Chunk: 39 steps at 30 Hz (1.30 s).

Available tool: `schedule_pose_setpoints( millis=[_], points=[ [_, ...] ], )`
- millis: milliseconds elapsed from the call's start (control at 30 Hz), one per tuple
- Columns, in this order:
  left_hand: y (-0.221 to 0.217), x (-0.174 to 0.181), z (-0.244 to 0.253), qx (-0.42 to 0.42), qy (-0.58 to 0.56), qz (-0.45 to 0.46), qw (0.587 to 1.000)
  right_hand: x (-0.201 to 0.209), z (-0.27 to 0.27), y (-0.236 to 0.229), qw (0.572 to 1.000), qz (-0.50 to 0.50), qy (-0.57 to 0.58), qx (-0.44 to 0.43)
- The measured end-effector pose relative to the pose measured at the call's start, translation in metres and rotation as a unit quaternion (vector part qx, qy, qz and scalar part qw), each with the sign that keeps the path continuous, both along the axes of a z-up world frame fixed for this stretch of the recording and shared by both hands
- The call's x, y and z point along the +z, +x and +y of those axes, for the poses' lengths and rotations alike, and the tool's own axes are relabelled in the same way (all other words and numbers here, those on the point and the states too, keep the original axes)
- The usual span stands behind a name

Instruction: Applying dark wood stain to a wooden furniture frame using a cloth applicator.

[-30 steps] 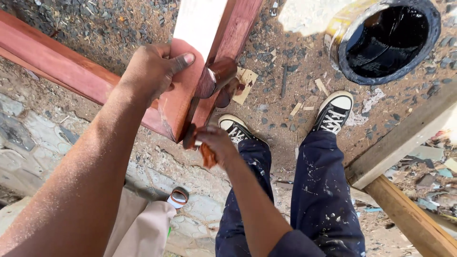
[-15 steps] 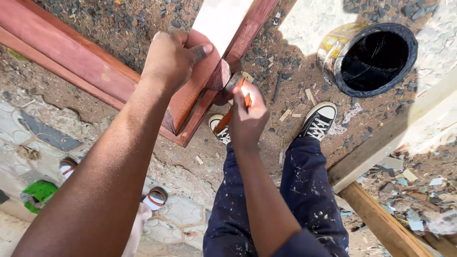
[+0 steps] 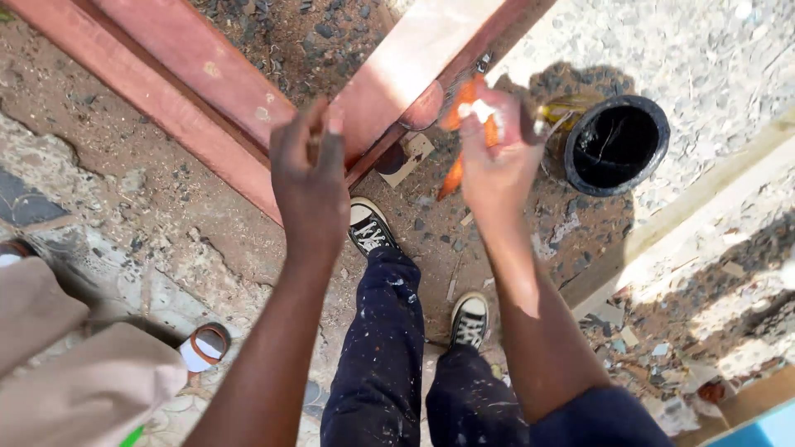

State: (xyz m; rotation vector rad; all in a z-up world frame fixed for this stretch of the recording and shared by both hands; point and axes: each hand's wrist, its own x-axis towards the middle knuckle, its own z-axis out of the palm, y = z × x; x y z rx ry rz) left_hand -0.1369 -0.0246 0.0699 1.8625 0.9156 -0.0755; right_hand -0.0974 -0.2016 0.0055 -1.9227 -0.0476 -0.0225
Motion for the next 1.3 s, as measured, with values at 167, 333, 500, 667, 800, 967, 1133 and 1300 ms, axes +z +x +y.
schedule_pose_setpoints(
  millis=[167, 333, 500, 667, 800, 967, 1133, 1300],
  points=[
    [-0.11, 0.035, -0.067, 0.125, -0.105, -0.063, 0.985, -0.088, -0.008, -0.033, 0.99, 0.137, 0.011, -0.04],
    [-0.153, 0.062, -0.134, 0.174, -0.231, 0.069, 0.955, -0.032, -0.017, -0.068, 0.941, 0.294, -0.167, -0.018],
    [-0.165, 0.043, -0.141, 0.108, -0.234, -0.063, 0.964, -0.047, -0.006, -0.048, 0.942, -0.083, -0.292, 0.144],
    [-0.141, 0.021, -0.11, -0.048, -0.236, 0.038, 0.97, -0.141, 0.007, -0.032, 0.794, -0.319, -0.458, 0.242],
    [-0.118, 0.034, -0.11, -0.283, -0.132, -0.008, 0.95, -0.165, 0.007, -0.01, 0.682, -0.456, -0.507, 0.266],
    [-0.117, 0.041, -0.125, -0.311, -0.046, -0.063, 0.947, -0.072, -0.016, -0.009, 0.684, -0.43, -0.5, 0.312],
    [-0.117, 0.009, -0.168, -0.215, 0.119, -0.177, 0.953, -0.128, -0.001, -0.016, 0.678, -0.424, -0.521, 0.298],
    [-0.109, -0.012, -0.174, -0.252, 0.126, -0.093, 0.955, -0.188, 0.02, -0.017, 0.576, -0.406, -0.649, 0.287]
  ],
)
